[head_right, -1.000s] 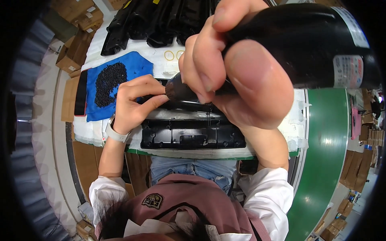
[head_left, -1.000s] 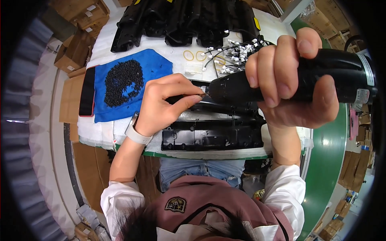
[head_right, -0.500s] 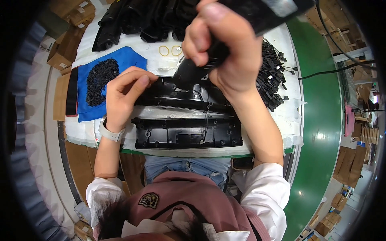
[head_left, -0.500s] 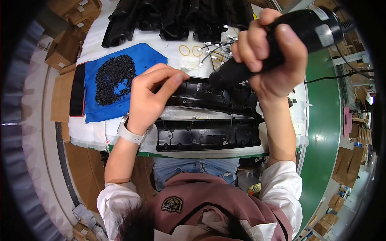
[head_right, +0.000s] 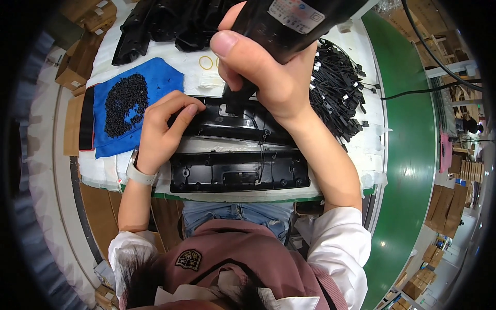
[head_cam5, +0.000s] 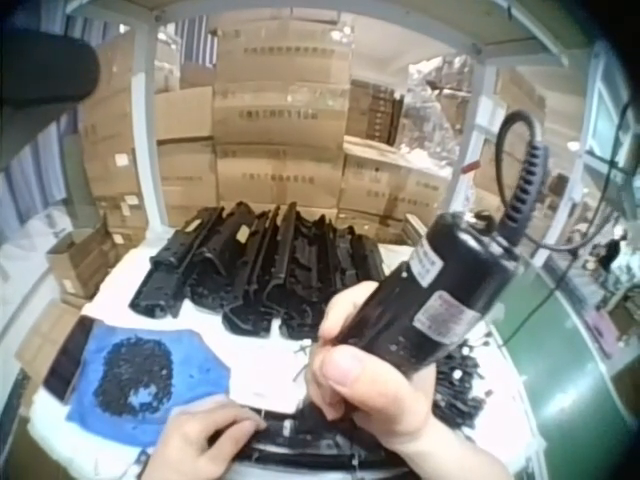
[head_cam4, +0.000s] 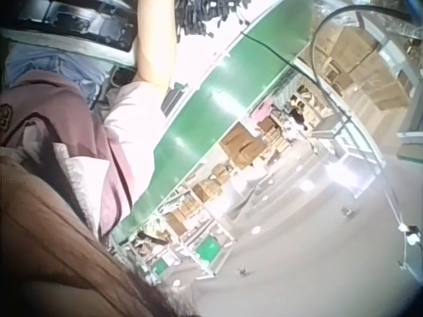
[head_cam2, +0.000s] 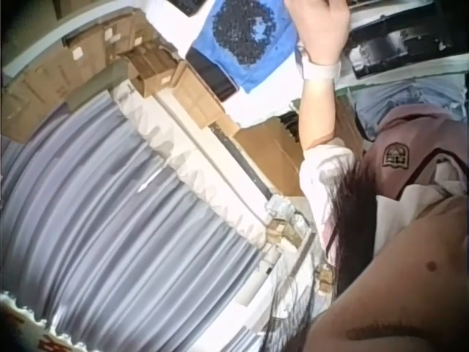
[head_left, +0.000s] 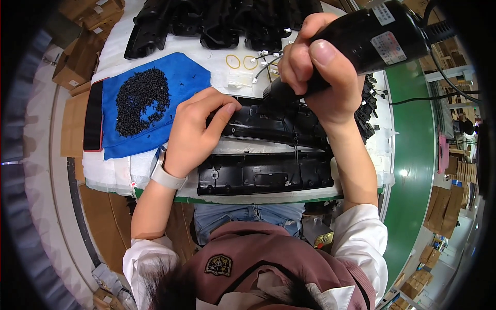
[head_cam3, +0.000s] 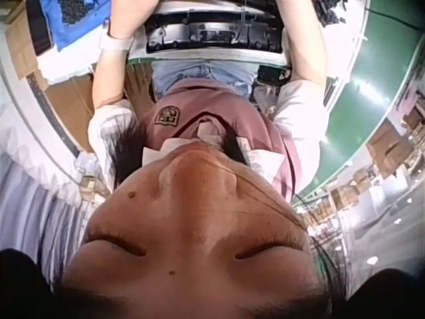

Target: Assembling plastic housings for electronic components using an electric screwdriver and wiring harnesses.

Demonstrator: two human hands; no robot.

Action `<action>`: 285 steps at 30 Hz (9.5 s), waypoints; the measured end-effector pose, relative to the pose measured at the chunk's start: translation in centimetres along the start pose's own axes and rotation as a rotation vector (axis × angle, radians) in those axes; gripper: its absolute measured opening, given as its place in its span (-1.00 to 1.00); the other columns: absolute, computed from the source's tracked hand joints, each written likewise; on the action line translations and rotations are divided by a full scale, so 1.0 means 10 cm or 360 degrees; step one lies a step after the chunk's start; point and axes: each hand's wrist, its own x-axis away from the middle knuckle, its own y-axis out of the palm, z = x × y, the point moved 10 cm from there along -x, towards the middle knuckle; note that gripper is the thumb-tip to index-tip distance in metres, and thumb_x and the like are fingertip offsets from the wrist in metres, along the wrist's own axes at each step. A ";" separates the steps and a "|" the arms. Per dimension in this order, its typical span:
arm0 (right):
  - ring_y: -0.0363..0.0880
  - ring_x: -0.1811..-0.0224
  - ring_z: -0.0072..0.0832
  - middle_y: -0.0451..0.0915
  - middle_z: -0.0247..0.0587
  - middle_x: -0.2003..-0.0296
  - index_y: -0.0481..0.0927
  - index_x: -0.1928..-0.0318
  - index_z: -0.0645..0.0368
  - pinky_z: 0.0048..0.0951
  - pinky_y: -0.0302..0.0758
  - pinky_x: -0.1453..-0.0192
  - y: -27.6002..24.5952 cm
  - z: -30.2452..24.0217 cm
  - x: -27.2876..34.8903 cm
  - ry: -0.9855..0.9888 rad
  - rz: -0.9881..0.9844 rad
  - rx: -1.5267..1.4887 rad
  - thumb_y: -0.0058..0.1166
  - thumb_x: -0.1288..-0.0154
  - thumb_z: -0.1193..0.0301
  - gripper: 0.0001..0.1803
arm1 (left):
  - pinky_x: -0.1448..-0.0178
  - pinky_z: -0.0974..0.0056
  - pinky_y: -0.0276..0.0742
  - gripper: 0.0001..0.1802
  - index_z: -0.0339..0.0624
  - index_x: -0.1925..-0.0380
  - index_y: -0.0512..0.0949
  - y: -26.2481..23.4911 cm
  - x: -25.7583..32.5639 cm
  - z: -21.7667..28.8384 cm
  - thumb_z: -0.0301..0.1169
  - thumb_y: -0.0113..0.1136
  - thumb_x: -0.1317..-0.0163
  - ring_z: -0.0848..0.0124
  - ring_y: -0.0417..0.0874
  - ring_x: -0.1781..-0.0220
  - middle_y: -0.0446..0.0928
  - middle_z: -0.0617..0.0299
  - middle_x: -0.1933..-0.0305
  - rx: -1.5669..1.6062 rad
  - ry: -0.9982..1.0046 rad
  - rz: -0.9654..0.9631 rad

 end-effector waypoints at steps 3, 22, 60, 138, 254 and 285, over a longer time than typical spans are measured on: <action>0.23 0.73 -0.55 0.31 -0.31 0.66 0.40 0.06 0.24 -0.47 0.21 0.60 0.04 -0.02 -0.01 -0.0027 -0.0075 0.0001 -0.03 -0.30 0.31 -0.70 | 0.28 0.27 0.47 -0.87 -0.33 0.35 0.64 0.01 0.00 -0.01 -0.48 0.17 -0.23 0.18 0.61 0.39 0.59 0.08 0.39 0.0008 0.0006 0.0001; 0.41 0.72 -0.71 0.48 -0.42 0.72 0.58 0.51 0.23 -0.63 0.31 0.62 0.13 0.13 -0.16 0.0147 0.0081 0.0295 0.28 -0.14 0.39 -0.80 | 0.26 0.27 0.48 -0.85 -0.35 0.35 0.63 0.07 -0.02 -0.07 -0.49 0.12 -0.25 0.19 0.62 0.37 0.59 0.04 0.39 0.0049 -0.0079 -0.0097; 0.31 0.68 -0.56 0.36 -0.36 0.60 0.42 0.06 0.23 -0.38 0.35 0.39 0.06 -0.57 -0.28 -0.0316 -0.0357 -0.1351 -0.03 -0.37 0.22 -0.67 | 0.09 0.45 0.50 -0.70 -0.35 0.15 0.65 -0.08 0.00 0.01 -0.67 0.30 -0.05 0.52 0.57 0.19 0.58 0.21 0.18 0.1043 -0.0212 0.0048; 0.36 0.58 -0.64 0.38 -0.47 0.51 0.33 0.02 0.19 -0.43 0.31 0.24 -0.08 -1.08 1.21 -0.0100 0.0194 -0.0289 0.19 -0.23 0.17 -0.53 | 0.33 0.26 0.54 -0.89 -0.24 0.39 0.66 0.82 0.67 0.52 -0.52 0.36 -0.04 0.19 0.64 0.44 0.62 0.11 0.45 -0.0064 0.0218 -0.0573; 0.52 0.69 -0.59 0.53 -0.43 0.55 0.29 0.07 0.08 -0.48 0.50 0.45 0.26 -1.16 1.40 -0.0643 0.0099 -0.0426 0.14 -0.37 0.15 -0.61 | 0.44 0.47 0.43 -0.90 -0.26 0.38 0.68 0.27 0.77 0.60 -0.61 0.36 -0.05 0.52 0.56 0.47 0.65 0.22 0.37 0.0630 0.0056 -0.0318; 0.51 0.73 -0.58 0.57 -0.39 0.59 0.39 0.12 0.10 -0.53 0.43 0.67 0.75 -0.77 1.39 -0.0288 -0.0435 0.0078 0.34 -0.23 0.13 -0.55 | 0.23 0.17 0.48 -0.62 -0.15 0.34 0.57 0.48 1.14 0.51 -0.41 0.47 0.25 0.20 0.58 0.15 0.53 0.26 0.21 -0.0359 0.0684 -0.0185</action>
